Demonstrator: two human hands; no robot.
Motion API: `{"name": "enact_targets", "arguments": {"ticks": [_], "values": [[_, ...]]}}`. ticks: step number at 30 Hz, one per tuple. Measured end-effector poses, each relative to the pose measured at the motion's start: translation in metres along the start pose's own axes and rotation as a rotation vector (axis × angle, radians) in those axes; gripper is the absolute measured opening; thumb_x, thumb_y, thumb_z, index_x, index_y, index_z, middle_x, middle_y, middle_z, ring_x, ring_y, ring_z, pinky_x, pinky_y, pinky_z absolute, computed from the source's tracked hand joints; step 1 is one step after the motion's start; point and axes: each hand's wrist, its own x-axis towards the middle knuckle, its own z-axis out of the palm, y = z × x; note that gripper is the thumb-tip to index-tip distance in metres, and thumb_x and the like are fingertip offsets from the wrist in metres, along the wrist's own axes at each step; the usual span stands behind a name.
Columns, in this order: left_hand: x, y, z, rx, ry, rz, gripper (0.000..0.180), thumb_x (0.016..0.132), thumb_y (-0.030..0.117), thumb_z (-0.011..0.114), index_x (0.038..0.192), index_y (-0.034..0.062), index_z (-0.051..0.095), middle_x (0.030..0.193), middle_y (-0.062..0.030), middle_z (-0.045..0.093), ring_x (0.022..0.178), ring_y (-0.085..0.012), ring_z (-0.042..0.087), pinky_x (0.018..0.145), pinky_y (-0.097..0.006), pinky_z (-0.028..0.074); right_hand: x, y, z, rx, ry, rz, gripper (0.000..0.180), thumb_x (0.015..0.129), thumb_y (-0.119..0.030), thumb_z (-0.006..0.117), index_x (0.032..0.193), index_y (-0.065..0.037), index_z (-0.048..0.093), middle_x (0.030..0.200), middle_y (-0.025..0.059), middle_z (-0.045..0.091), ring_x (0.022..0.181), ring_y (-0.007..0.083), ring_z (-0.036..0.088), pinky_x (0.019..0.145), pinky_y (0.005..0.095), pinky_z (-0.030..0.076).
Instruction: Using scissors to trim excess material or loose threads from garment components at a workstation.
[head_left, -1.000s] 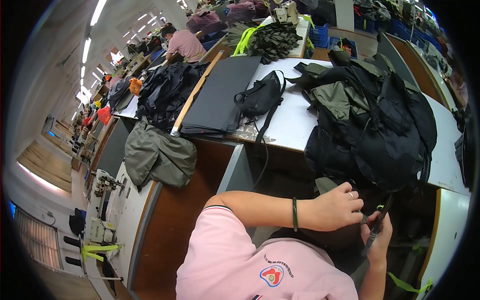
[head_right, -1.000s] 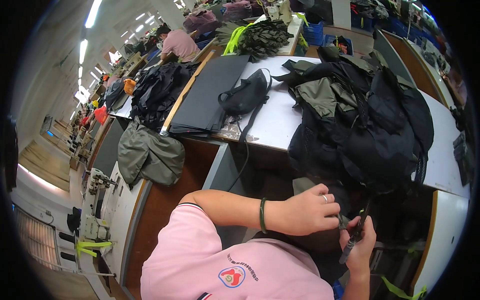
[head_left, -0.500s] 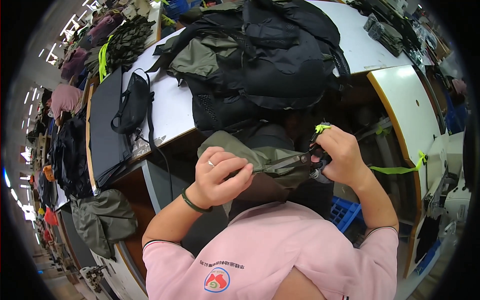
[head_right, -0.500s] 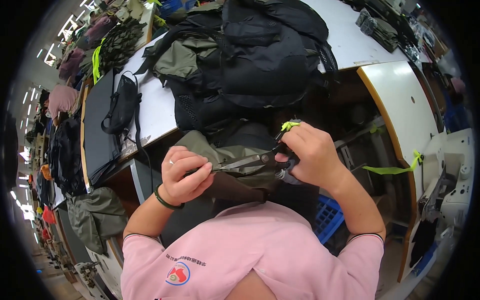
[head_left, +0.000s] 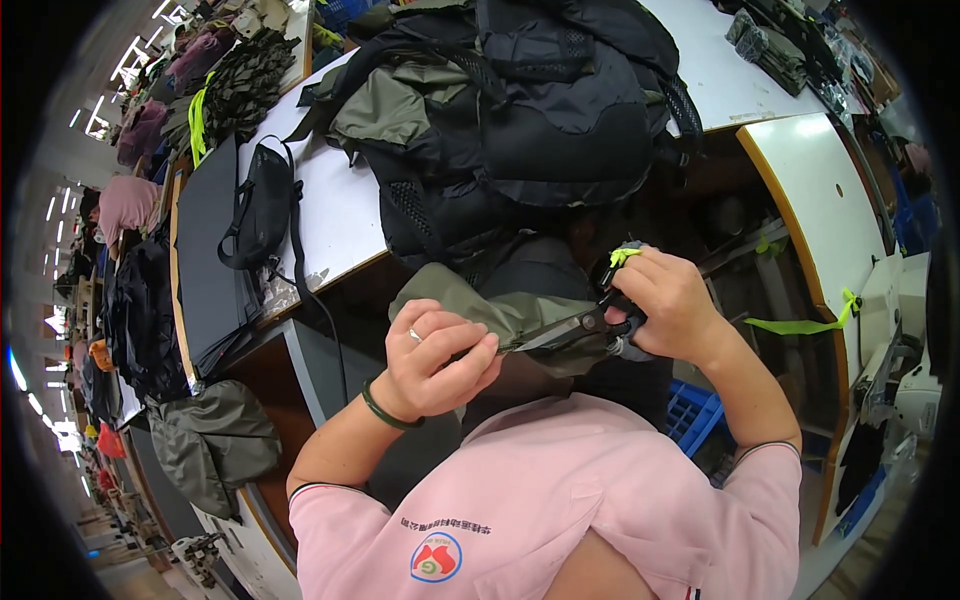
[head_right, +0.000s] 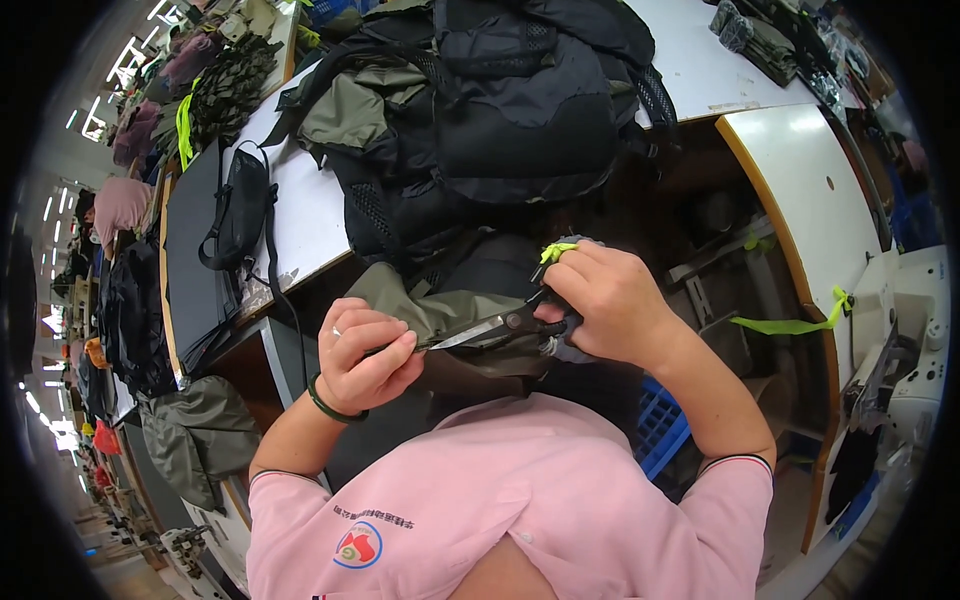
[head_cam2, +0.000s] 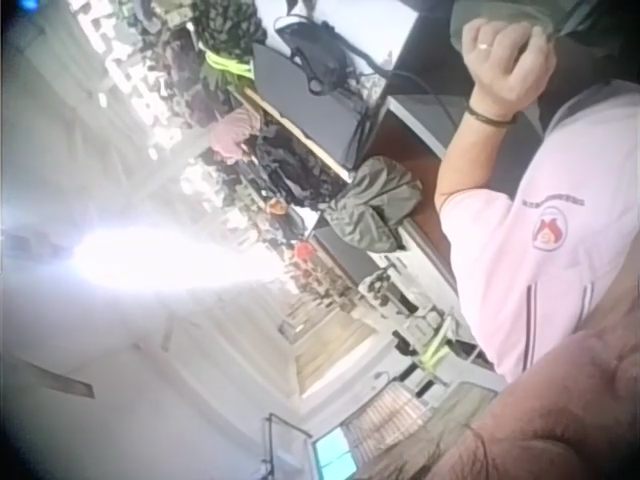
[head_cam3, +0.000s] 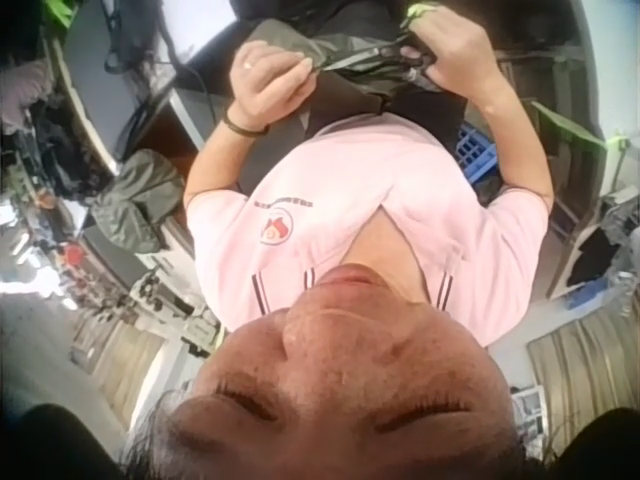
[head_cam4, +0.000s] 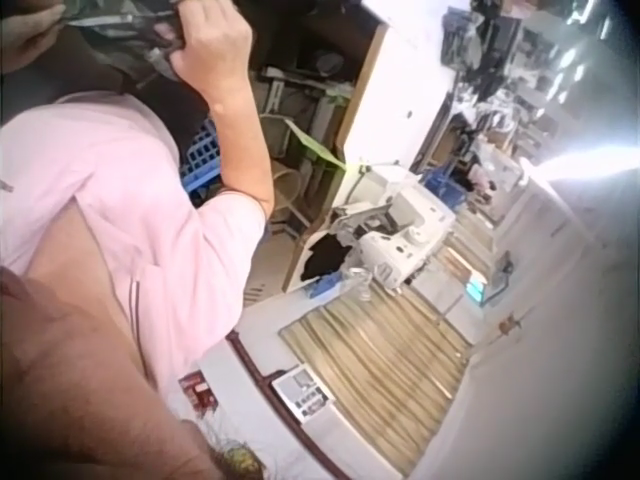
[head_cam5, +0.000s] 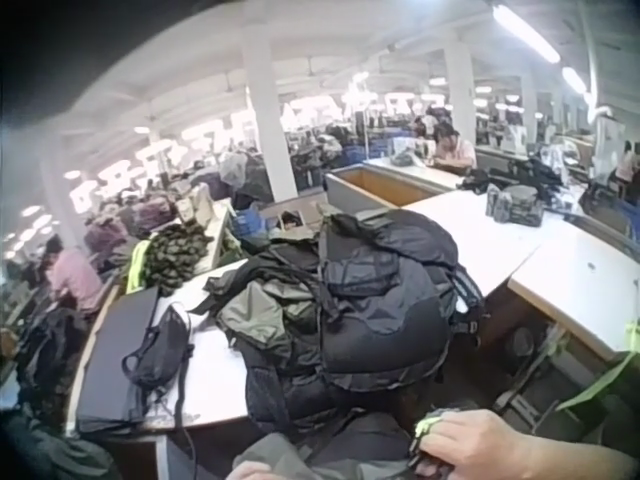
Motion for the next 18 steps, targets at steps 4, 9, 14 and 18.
{"name": "enact_targets", "arguments": {"ticks": [4,9,14,18], "values": [[0.0,-0.002,0.001,-0.014,0.001,-0.009,0.026,0.07,0.003,0.077,0.094,0.006,0.068,0.092,-0.0056,0.063,0.074,-0.0201,0.06,0.066,-0.036,0.045,-0.001,0.0,0.002,-0.016,-0.006,0.011,0.023,0.069,-0.01,0.077,0.08,-0.005,0.058,0.076,0.0088,0.059,0.073,0.0283,0.06,0.063,0.0358,0.051],[0.0,-0.01,0.005,-0.021,-0.001,-0.014,0.027,0.07,0.003,0.078,0.094,0.0064,0.068,0.092,-0.0048,0.063,0.074,-0.0193,0.06,0.066,-0.036,0.045,0.0,0.008,0.007,-0.026,-0.025,0.037,0.023,0.069,-0.01,0.078,0.079,-0.005,0.057,0.074,0.0094,0.059,0.071,0.0284,0.061,0.061,0.0367,0.05],[0.0,-0.008,-0.005,0.023,0.022,-0.009,0.025,0.07,0.006,0.079,0.092,0.0098,0.067,0.089,-0.0023,0.062,0.071,-0.0175,0.061,0.065,-0.034,0.046,0.009,0.007,0.008,0.034,-0.014,0.026,0.024,0.067,-0.008,0.078,0.079,-0.006,0.057,0.076,0.012,0.061,0.074,0.0325,0.062,0.061,0.0398,0.05],[0.003,-0.009,0.004,-0.049,0.038,0.003,0.012,0.079,0.01,0.073,0.087,0.0076,0.065,0.082,-0.003,0.062,0.066,-0.017,0.058,0.062,-0.032,0.046,0.0,0.002,0.007,0.172,0.036,0.211,0.038,0.061,-0.017,0.086,0.081,-0.002,0.057,0.075,0.0154,0.058,0.071,0.0389,0.058,0.062,0.0406,0.048]]}}
